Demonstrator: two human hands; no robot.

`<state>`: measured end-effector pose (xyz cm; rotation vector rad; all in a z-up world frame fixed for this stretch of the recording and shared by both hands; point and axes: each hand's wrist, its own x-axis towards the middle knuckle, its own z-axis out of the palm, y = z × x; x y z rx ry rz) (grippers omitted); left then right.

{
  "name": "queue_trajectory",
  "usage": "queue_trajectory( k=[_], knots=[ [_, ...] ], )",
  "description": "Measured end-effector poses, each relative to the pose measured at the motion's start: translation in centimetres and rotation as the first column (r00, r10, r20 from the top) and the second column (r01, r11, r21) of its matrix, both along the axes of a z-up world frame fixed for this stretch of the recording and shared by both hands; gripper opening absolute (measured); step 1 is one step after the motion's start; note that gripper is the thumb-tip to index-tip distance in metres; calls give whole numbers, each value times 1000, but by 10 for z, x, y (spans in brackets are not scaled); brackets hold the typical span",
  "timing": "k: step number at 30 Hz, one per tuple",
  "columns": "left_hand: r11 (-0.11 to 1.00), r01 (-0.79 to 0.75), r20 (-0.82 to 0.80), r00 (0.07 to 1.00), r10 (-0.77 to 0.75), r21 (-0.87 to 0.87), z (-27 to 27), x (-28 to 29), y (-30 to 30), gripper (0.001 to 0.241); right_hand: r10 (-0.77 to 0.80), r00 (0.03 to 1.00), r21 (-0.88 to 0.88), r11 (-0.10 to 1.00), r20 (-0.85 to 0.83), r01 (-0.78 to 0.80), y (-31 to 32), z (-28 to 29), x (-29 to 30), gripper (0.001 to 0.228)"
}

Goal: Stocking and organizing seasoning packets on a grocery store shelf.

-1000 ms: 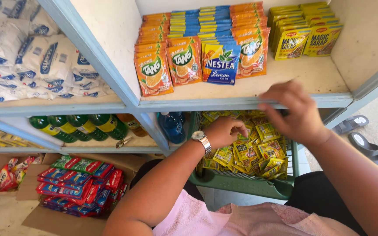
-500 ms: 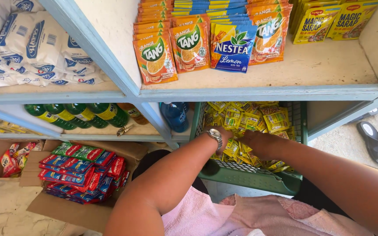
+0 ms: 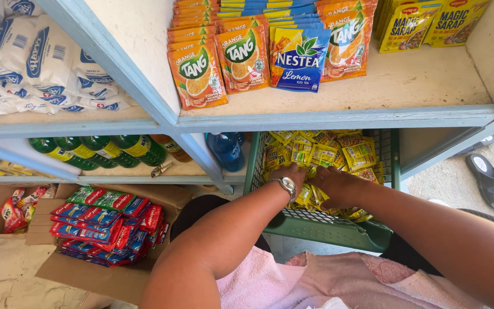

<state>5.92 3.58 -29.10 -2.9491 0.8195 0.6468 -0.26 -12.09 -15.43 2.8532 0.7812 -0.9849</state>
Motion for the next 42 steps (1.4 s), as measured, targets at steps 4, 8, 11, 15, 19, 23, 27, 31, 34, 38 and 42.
queue_trajectory(
  k=[4,8,11,15,19,23,27,31,34,38,42],
  knots=[
    [996,15,66,998,-9,-92,-15,7,2,40,17,999,19,1000,29,-18,-4,-14,3,91],
    [960,230,-144,967,-208,161,45,3,3,57,-3,1000,44,999,10,2,-7,-17,4,84],
    [903,375,-257,912,-320,207,45,12,3,50,-11,999,82,997,-38,14,-6,-7,4,74],
    [991,132,-561,822,-100,16,81,10,20,48,46,996,332,943,-79,-17,-26,-41,21,45],
    [979,191,-545,814,-201,-75,56,44,24,47,-49,987,314,945,-154,96,-31,-23,30,34],
    [934,-100,-645,748,-157,-343,47,63,31,41,-230,941,464,824,-250,324,-42,-20,41,37],
    [814,-246,-613,774,-162,-526,96,52,39,37,-250,928,552,749,-278,367,-49,-7,45,33],
    [713,-409,-703,692,-164,-569,91,60,38,34,-265,850,596,619,-454,511,-46,19,41,41],
    [712,-402,-674,726,-136,-576,113,50,40,33,-304,813,598,559,-497,575,-48,26,39,34],
    [638,-59,-238,951,-198,-768,116,45,36,37,-381,861,572,644,-335,508,-46,34,34,29],
    [507,-265,-440,858,-263,-820,89,59,31,33,-436,869,602,637,-233,482,-45,47,31,27]
  ],
)
